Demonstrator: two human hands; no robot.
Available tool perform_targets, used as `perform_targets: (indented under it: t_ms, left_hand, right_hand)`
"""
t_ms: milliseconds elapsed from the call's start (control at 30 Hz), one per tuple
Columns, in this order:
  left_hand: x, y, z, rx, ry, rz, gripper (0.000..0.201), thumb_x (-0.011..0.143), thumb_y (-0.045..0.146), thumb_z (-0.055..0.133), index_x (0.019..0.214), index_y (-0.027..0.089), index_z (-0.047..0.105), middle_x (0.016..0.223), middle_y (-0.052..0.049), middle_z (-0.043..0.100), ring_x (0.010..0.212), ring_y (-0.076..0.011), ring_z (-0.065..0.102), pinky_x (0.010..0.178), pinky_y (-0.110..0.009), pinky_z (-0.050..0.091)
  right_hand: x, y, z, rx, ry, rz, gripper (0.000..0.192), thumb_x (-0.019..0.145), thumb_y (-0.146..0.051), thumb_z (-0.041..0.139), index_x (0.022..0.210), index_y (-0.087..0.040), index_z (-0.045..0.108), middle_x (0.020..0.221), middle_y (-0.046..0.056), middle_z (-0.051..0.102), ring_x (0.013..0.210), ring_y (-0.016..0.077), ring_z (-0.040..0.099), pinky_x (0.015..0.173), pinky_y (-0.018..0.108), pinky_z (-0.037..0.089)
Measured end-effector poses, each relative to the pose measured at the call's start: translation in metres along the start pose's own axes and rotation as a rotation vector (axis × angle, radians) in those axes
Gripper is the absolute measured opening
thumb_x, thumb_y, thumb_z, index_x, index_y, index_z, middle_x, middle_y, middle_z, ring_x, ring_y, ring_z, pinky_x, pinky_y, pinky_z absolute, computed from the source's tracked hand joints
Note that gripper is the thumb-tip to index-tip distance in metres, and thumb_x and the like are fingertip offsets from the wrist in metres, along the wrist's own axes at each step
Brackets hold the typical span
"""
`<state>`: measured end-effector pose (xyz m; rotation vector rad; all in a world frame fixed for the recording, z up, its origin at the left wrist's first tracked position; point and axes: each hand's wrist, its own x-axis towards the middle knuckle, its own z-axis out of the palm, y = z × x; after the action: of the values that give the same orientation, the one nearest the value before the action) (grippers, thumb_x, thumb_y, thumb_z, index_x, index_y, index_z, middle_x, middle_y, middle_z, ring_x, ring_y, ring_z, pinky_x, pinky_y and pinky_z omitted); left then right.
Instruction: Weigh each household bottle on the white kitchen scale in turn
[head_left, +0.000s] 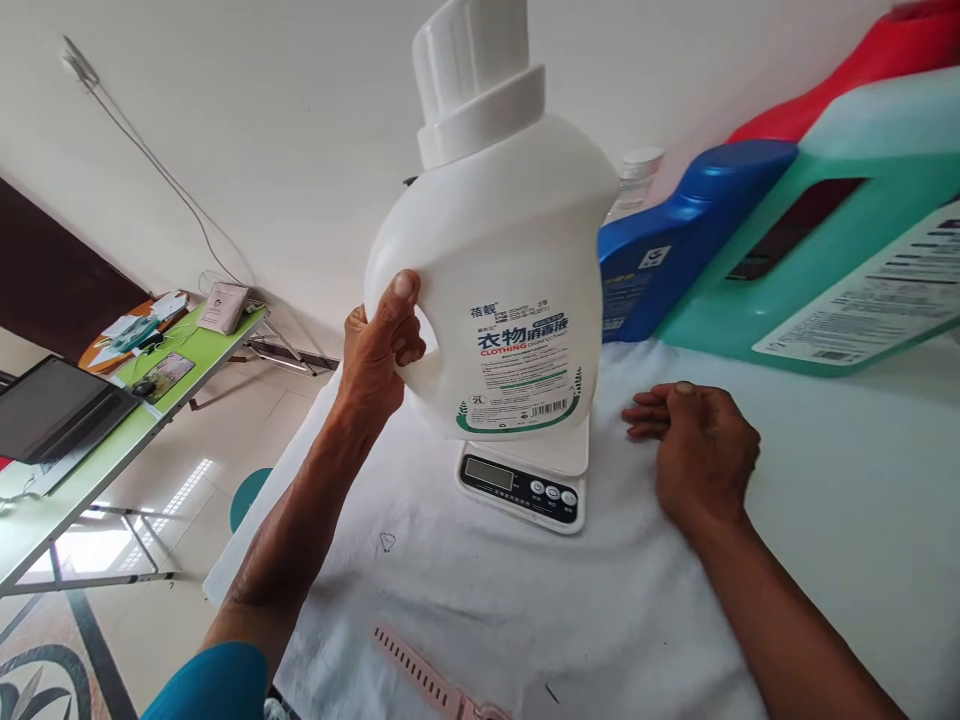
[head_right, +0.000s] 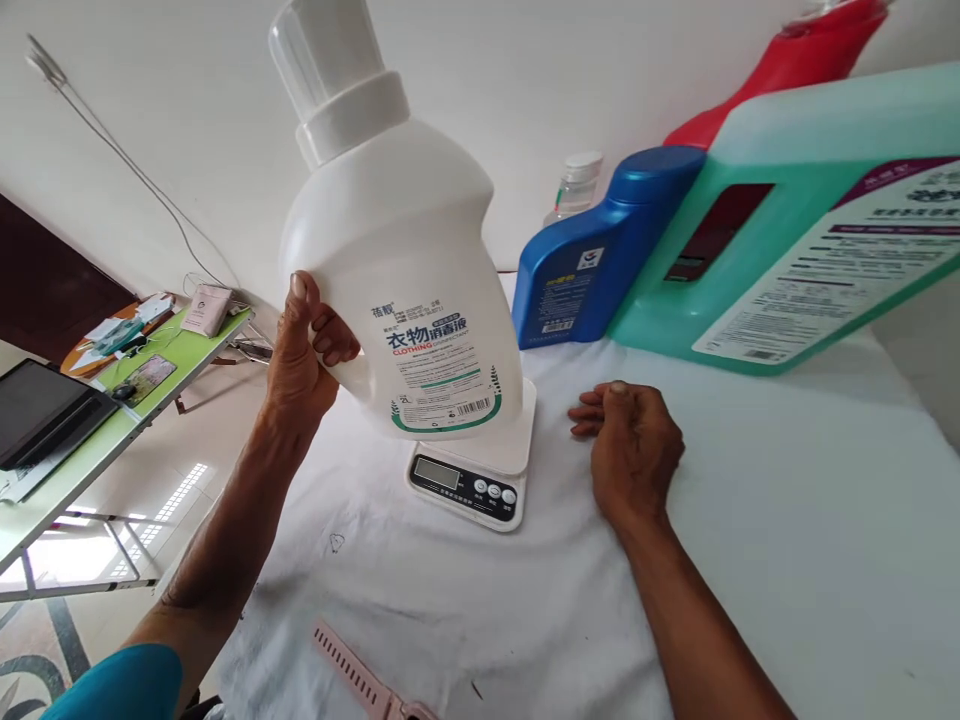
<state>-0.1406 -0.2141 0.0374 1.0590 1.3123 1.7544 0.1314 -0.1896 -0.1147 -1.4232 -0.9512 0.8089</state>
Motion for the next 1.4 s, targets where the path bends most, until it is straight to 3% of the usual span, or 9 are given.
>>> perform_targets:
  t_ms: [167, 333, 867, 1200, 1400]
  left_hand:
    - [-0.001, -0.015, 0.029, -0.050, -0.139, -0.027, 0.064, 0.090, 0.066, 0.079, 0.066, 0.022, 0.037, 0.059, 0.006, 0.030, 0.046, -0.0046, 0.030, 0.042, -0.023, 0.035]
    - [0.005, -0.026, 0.038, -0.058, -0.198, -0.020, 0.065, 0.091, 0.062, 0.079, 0.067, 0.023, 0.032, 0.060, 0.007, 0.029, 0.046, -0.0037, 0.030, 0.042, -0.021, 0.034]
    - [0.004, -0.028, 0.037, -0.016, -0.283, 0.073, 0.067, 0.082, 0.069, 0.085, 0.067, 0.020, 0.042, 0.061, 0.006, 0.029, 0.047, -0.0038, 0.036, 0.043, -0.023, 0.036]
    - [0.002, -0.034, 0.027, 0.033, -0.359, 0.148, 0.066, 0.077, 0.071, 0.088, 0.064, 0.021, 0.048, 0.057, 0.004, 0.040, 0.050, -0.0088, 0.043, 0.049, -0.030, 0.045]
    - [0.004, -0.037, 0.018, 0.132, -0.395, 0.260, 0.062, 0.085, 0.077, 0.077, 0.067, 0.021, 0.057, 0.062, -0.001, 0.053, 0.069, -0.0195, 0.065, 0.066, -0.036, 0.055]
  right_hand:
    - [0.000, 0.001, -0.003, 0.002, -0.009, -0.012, 0.035, 0.095, -0.057, 0.061, 0.091, -0.022, 0.064, 0.088, 0.004, 0.075, 0.065, 0.0152, 0.071, 0.058, 0.028, 0.057]
    - [0.002, 0.003, -0.004, 0.012, -0.016, -0.039, 0.037, 0.099, -0.057, 0.060, 0.090, -0.021, 0.064, 0.086, 0.003, 0.074, 0.064, 0.0147, 0.071, 0.058, 0.028, 0.056]
    - [0.000, 0.004, -0.002, 0.035, -0.006, -0.055, 0.031, 0.102, -0.049, 0.058, 0.091, -0.021, 0.063, 0.086, 0.002, 0.073, 0.065, 0.0122, 0.070, 0.055, 0.023, 0.054]
    - [-0.001, 0.001, -0.002, 0.020, -0.012, -0.054, 0.032, 0.102, -0.050, 0.057, 0.090, -0.020, 0.063, 0.086, 0.002, 0.073, 0.065, 0.0123, 0.070, 0.055, 0.023, 0.054]
    - [0.000, -0.001, -0.002, 0.021, -0.013, -0.042, 0.031, 0.102, -0.049, 0.057, 0.089, -0.021, 0.062, 0.085, 0.002, 0.072, 0.064, 0.0121, 0.069, 0.054, 0.023, 0.054]
